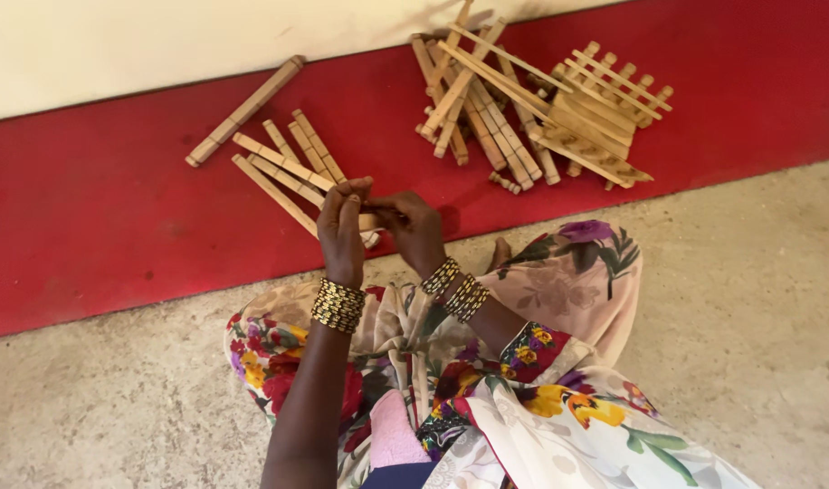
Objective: The person sits on the floor beside a pile of wooden sticks and lattice pieces, picks up individual sticks, and works on each one by hand, at times holding a small orange block against the wood. Worked sticks are set back on the pile as the person continues piece by piece.
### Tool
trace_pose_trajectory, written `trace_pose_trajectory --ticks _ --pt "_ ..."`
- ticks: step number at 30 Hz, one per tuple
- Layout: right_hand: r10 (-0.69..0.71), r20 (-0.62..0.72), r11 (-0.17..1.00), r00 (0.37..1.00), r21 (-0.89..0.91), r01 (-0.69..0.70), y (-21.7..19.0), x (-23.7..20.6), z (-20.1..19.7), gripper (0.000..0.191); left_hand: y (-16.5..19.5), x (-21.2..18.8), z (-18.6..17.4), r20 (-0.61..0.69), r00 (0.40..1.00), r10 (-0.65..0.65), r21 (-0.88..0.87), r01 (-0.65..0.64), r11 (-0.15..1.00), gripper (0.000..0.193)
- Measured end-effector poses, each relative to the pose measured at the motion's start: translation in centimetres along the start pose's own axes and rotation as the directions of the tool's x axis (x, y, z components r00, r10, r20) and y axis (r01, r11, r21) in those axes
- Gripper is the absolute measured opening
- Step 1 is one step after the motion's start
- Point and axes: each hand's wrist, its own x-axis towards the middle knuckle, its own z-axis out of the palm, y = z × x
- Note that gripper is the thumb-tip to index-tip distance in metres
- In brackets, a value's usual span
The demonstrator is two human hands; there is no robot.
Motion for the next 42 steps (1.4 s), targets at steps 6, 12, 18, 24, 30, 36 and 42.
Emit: trace_pose_trajectory --ticks 6,12,18,24,30,36,42 --pt "0.178 -0.049 0.984 0.983 -0.021 -0.179 -0.1 -0.8 -0.7 0.013 -0.3 -0.3 -0.9 -0.056 0.997 -0.044 0.007 0.045 0.999 0.027" --pt "0.105 -0.017 0.985 0.994 -0.134 -0.106 -1.5 -1.2 -0.3 0.017 -0.5 0.3 0.9 -0.223 0.973 -0.049 -0.076 0.033 0.997 0.028" --pt "-0.073 -0.031 0.997 0.997 0.025 0.074 -4.5 -1.0 0.3 0.024 0.1 0.1 1.4 -0.294 0.946 -0.135 -0.023 0.134 0.991 0.044" --pt "0.134 0.173 0.886 0.976 0.42 -0.196 -6.9 0.1 -1.5 0.023 0.2 0.7 0.5 -0.292 0.946 -0.139 -0.064 0.126 0.99 0.046" --pt "0.038 0.147 0.999 0.988 0.014 -0.04 -8.1 1.5 -2.7 0.021 0.7 0.4 1.7 -0.256 0.948 -0.186 -0.085 0.17 0.982 0.05" --pt "-0.005 -0.017 0.984 1.0 -0.177 0.002 -8.0 1.8 -1.5 0.016 2.3 -0.7 3.0 -0.234 0.963 -0.133 0.006 0.138 0.99 0.053" --pt "-0.1 0.117 0.995 0.988 -0.013 0.102 -6.2 1.2 -1.1 0.025 1.6 -0.5 2.3 -0.256 0.951 -0.175 -0.026 0.174 0.984 0.05"
